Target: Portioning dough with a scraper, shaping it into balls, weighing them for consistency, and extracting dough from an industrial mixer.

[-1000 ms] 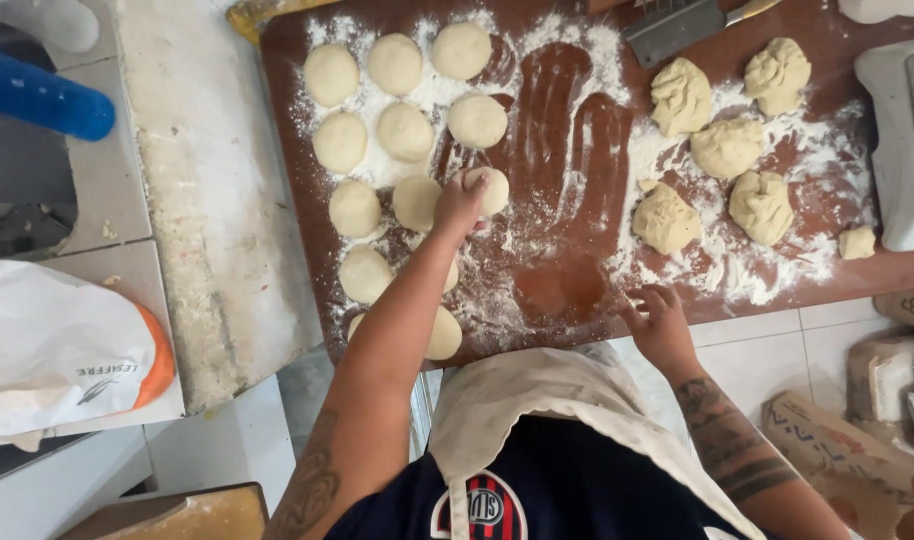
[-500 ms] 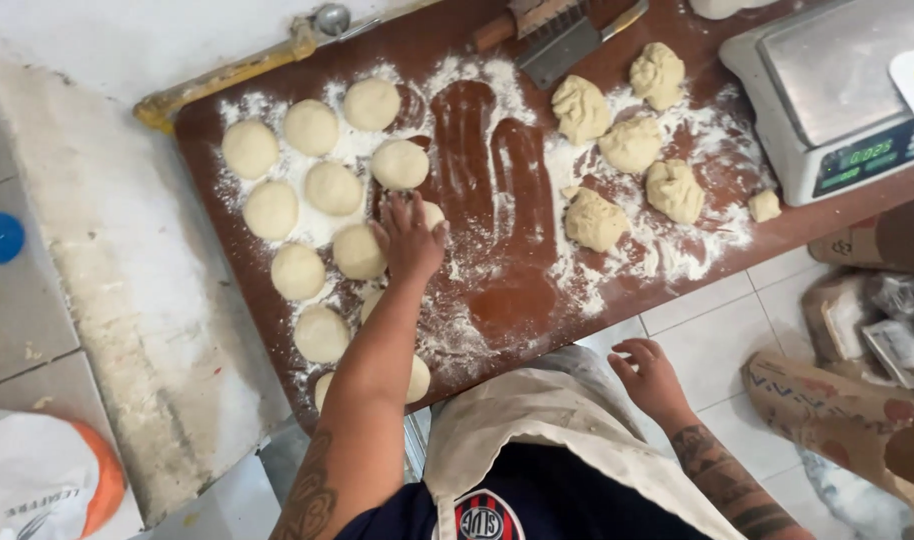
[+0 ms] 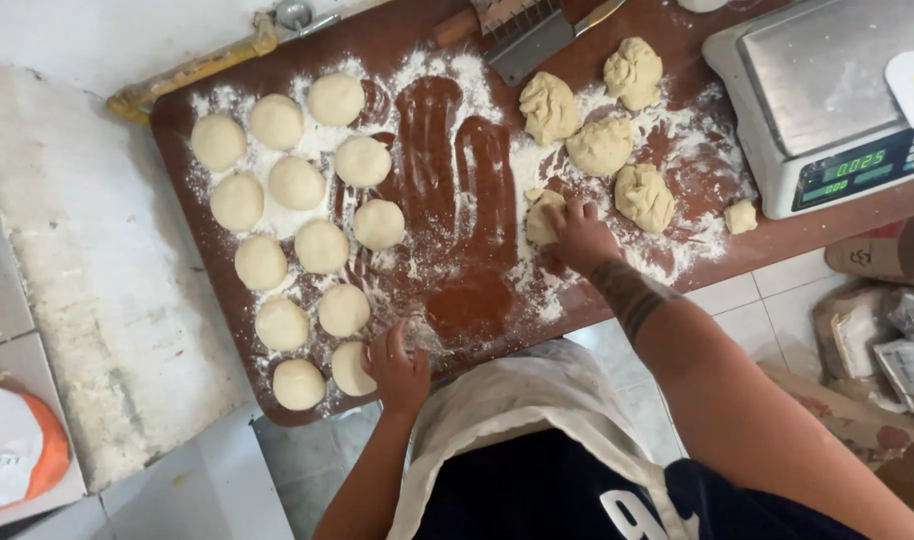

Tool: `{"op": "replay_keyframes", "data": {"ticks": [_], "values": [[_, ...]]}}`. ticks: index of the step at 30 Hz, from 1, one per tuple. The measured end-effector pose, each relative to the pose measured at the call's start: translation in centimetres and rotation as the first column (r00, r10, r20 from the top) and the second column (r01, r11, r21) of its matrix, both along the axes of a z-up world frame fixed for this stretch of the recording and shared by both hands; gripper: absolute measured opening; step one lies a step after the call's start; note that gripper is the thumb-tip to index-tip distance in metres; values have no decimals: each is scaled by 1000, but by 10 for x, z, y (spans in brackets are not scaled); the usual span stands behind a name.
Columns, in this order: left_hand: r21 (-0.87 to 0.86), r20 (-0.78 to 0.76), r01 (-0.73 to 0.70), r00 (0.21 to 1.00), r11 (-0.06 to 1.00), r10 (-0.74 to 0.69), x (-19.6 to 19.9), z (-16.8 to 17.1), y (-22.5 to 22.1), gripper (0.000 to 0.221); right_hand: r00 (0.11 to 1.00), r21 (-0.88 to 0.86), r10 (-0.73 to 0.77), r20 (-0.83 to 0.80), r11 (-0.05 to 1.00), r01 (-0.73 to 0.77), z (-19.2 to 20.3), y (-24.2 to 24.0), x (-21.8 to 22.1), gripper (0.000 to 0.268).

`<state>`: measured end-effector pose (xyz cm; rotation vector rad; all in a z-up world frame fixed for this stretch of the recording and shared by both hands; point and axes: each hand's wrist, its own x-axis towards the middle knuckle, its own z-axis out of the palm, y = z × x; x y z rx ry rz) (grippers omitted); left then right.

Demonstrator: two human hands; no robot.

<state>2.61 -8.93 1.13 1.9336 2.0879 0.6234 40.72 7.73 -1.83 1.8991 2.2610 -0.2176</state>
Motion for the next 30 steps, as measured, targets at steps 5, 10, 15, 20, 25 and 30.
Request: {"op": "replay_keyframes", "data": {"ticks": [5,10,15,20,25,30], "values": [[-75,21,-244,969,967,246,5,-5,-35,56,830,-183,-223,-511,972,149,-32,42,31,55],[-3,-22,-354,935,935,354,40,8,-41,54,927,59,186,-325,982,-177,8,-18,-20,52],[-22,83,-237,968,971,238,96,11,-22,48,782,-373,-165,-601,923,-92,-45,22,-58,50],[-40,144,-168,974,985,172,102,22,-8,48,537,-236,-165,-827,969,-66,92,7,8,41],[-286,200,-318,903,904,381,94,50,-13,47,803,35,58,-593,998,-47,45,-57,99,49],[-473,193,-323,870,820,454,100,40,-7,50,972,159,188,-140,973,-165,-8,-57,98,51]]}}
